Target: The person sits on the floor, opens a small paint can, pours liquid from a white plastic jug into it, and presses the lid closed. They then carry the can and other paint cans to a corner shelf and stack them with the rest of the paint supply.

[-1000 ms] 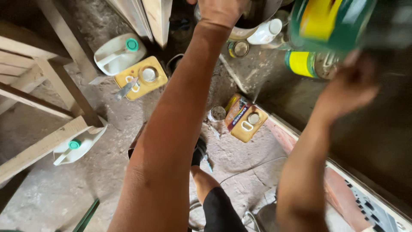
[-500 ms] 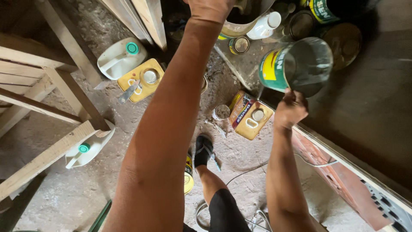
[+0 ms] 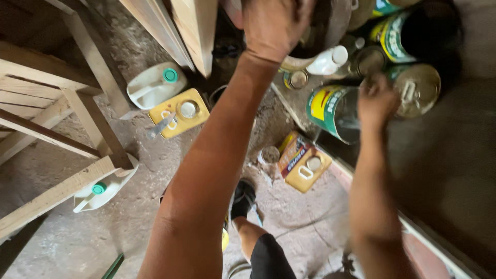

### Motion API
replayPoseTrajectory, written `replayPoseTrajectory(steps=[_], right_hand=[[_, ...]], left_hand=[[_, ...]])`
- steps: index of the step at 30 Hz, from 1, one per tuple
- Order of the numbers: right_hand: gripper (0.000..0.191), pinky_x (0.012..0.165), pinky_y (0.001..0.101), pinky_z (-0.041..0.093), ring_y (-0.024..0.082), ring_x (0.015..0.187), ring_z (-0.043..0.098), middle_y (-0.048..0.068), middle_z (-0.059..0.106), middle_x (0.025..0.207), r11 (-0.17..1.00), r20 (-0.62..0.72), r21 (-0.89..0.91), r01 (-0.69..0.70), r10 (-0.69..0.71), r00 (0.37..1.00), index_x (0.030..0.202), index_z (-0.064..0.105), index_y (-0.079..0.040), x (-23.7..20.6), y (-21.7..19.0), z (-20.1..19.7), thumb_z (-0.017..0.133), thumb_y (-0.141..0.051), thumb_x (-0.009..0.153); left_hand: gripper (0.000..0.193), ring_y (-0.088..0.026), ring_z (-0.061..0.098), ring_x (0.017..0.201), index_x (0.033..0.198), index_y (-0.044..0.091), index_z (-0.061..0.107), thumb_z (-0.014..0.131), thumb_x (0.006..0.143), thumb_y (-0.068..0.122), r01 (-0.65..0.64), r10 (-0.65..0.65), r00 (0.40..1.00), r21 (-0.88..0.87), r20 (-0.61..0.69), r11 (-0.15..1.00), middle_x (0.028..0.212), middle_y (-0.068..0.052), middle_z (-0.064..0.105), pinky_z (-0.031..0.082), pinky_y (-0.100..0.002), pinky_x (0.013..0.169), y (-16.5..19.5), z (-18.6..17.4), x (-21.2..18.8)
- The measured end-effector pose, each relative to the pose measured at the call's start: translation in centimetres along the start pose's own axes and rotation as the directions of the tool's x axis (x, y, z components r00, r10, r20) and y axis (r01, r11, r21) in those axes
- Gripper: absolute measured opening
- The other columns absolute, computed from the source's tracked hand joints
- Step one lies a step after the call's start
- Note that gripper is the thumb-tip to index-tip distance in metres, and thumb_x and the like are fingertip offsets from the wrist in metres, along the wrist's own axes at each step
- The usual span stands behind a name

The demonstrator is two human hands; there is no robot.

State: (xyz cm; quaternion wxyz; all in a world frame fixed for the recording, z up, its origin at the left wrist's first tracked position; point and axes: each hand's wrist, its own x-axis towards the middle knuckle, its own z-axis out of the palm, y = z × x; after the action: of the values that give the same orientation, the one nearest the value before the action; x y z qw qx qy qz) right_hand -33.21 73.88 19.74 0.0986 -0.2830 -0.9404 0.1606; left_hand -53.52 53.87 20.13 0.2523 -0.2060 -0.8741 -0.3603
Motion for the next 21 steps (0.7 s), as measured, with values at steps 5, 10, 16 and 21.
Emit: replayPoseTrajectory(steps=[5,10,16,21], right_hand=[[0.017,0.084,0.0486,0.056,0.043,0.093,0.070,0.024,0.073,0.103,0.883,-0.166,-0.048,0.467,-0.468,0.868,0.106,0.074,0.002,14.6,-2.2,1.4,0.069,-0.006,0.092],[0.021,0.087,0.0506,0.055,0.045,0.099,0.068,0.028,0.071,0.109,0.933,0.074,-0.273,0.236,-0.224,0.972,0.110,0.074,0.003,20.5,-3.0,3.5,0.069,-0.009,0.093],[0.025,0.090,0.0487,0.056,0.041,0.104,0.068,0.025,0.071,0.114,0.918,0.107,-0.348,0.191,-0.163,0.981,0.115,0.074,0.002,23.8,-0.2,7.0,0.067,-0.012,0.094],[0.028,0.093,0.0471,0.056,0.039,0.107,0.068,0.023,0.071,0.118,0.929,0.040,-0.345,0.134,-0.129,0.991,0.118,0.073,0.001,24.8,3.7,8.8,0.066,-0.014,0.096]], left_hand=[[0.064,-0.040,0.063,0.060,0.117,-0.006,0.050,0.073,0.091,0.048,0.131,-0.126,0.991,-0.123,0.053,0.984,0.076,-0.021,0.062,0.052,-0.049,0.053,-0.4,0.4,0.0],[0.077,-0.040,0.062,0.060,0.130,-0.009,0.042,0.075,0.086,0.046,0.100,-0.100,0.995,-0.157,0.011,0.983,0.089,-0.025,0.060,0.052,-0.049,0.055,-0.6,-0.3,0.6],[0.066,-0.045,0.065,0.080,0.127,-0.003,0.043,0.073,0.088,0.040,-0.079,0.068,0.980,-0.053,-0.185,0.995,0.102,-0.024,0.055,0.056,-0.053,0.075,-0.8,-1.2,1.7],[0.063,-0.042,0.065,0.078,0.125,-0.004,0.046,0.074,0.089,0.039,-0.089,0.072,0.982,-0.088,-0.175,0.992,0.100,-0.022,0.053,0.055,-0.050,0.068,-1.0,-0.8,0.9]])
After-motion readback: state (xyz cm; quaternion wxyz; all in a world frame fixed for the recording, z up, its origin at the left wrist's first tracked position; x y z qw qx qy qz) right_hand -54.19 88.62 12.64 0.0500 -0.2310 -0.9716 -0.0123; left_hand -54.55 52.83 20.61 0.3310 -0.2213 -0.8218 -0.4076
